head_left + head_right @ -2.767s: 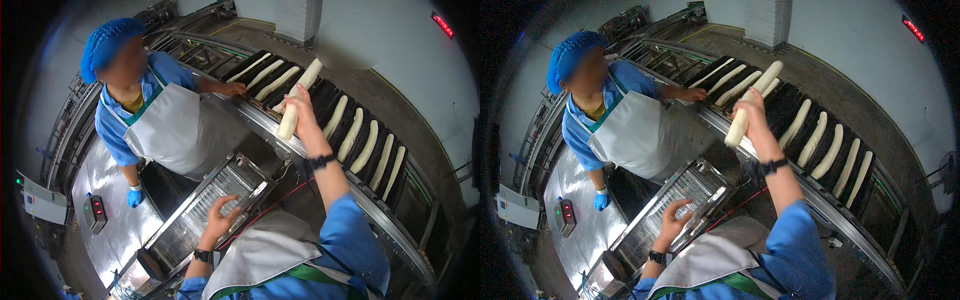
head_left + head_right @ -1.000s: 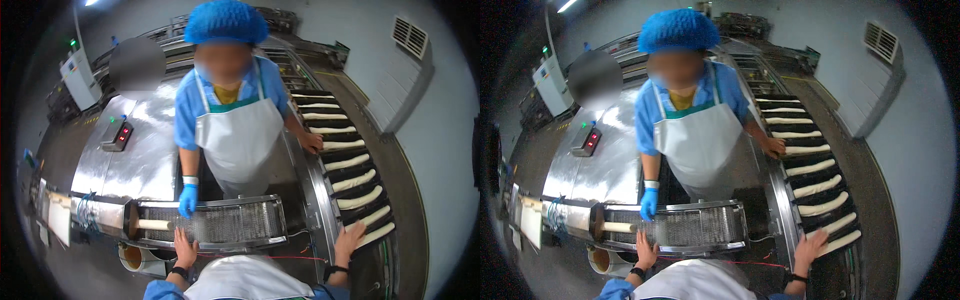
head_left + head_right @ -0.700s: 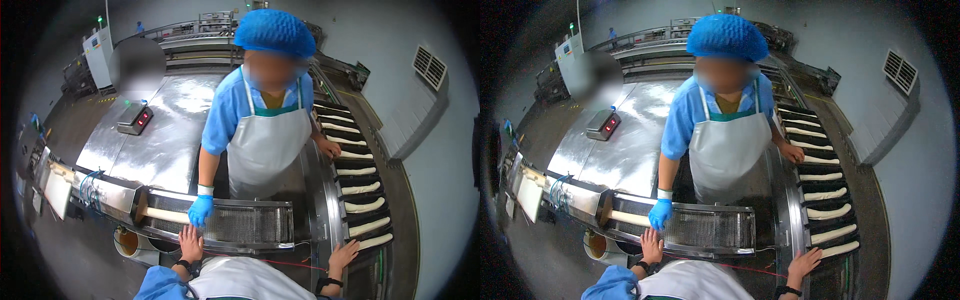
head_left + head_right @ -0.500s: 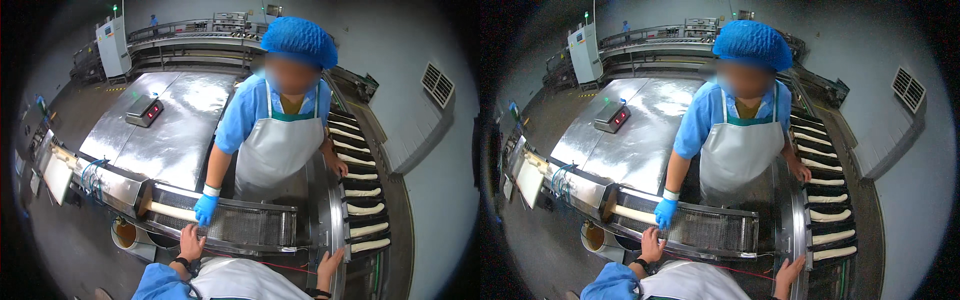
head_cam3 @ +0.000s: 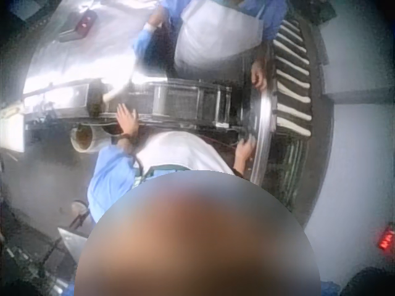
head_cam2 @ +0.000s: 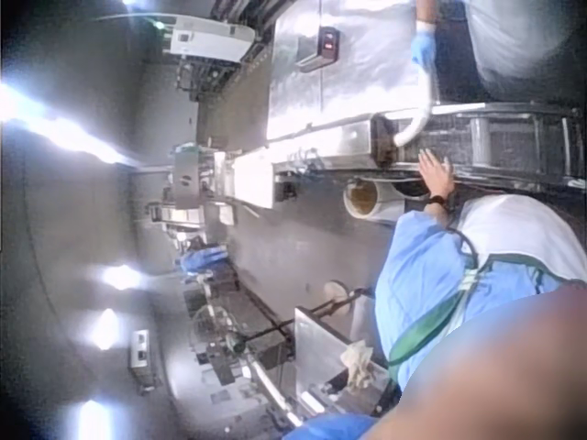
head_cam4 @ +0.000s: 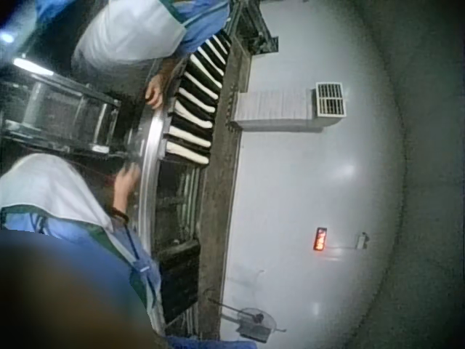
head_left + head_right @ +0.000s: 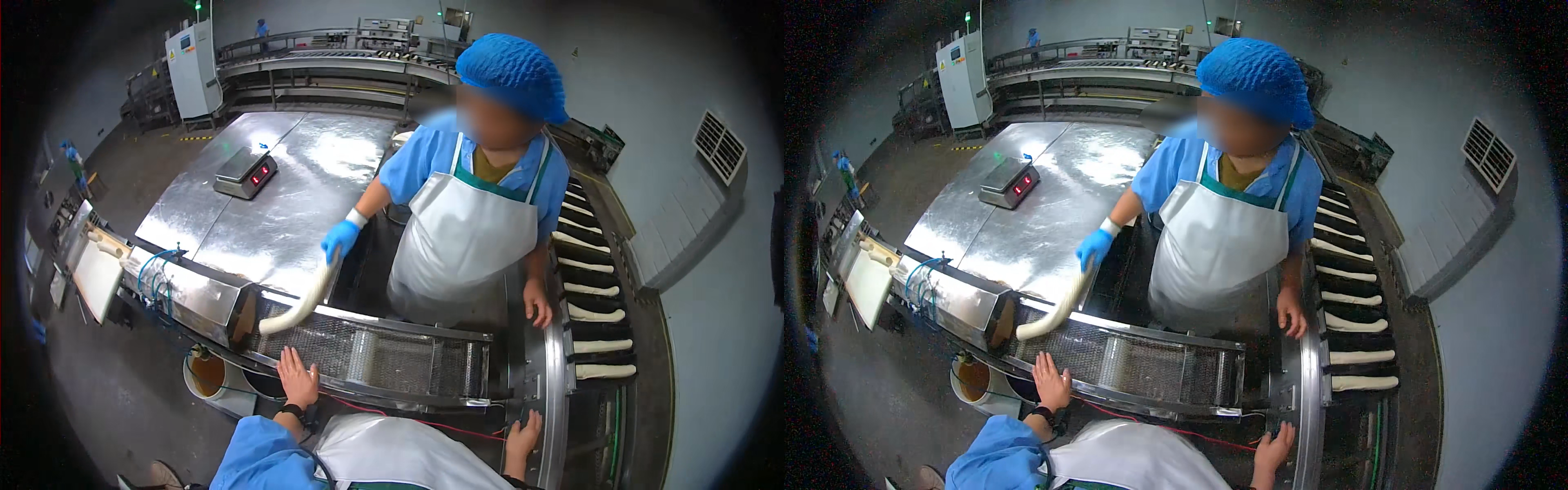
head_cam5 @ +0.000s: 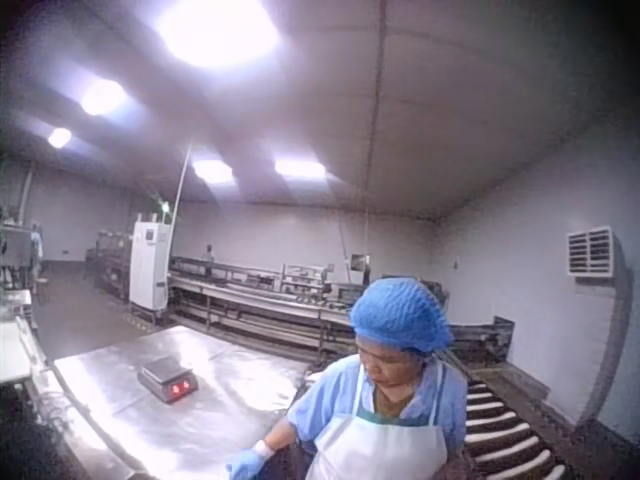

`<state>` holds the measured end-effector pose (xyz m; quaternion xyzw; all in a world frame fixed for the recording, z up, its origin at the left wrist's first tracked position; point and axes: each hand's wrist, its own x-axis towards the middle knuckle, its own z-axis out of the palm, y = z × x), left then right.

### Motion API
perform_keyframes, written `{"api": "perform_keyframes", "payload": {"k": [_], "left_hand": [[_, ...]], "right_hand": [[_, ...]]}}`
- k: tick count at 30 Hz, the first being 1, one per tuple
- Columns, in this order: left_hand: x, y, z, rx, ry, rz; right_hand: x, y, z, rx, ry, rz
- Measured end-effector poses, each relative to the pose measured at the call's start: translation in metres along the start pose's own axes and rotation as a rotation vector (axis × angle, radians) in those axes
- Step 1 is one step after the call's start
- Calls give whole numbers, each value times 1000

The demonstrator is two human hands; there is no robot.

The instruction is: Transferring long, looped dough products from a prep conveyor into molds on a main conveyor line.

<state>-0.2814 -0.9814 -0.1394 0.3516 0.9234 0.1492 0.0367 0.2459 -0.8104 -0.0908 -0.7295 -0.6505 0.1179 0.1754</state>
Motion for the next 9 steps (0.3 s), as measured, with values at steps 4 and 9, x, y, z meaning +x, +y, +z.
{"api": "perform_keyframes", "payload": {"k": [4, 9], "left_hand": [[-3, 1, 2, 3, 5, -13], [1, 9, 4, -9, 2, -32]], "right_hand": [[-3, -4, -2, 49, -16, 39], [6, 12, 1, 78, -65, 73]]}}
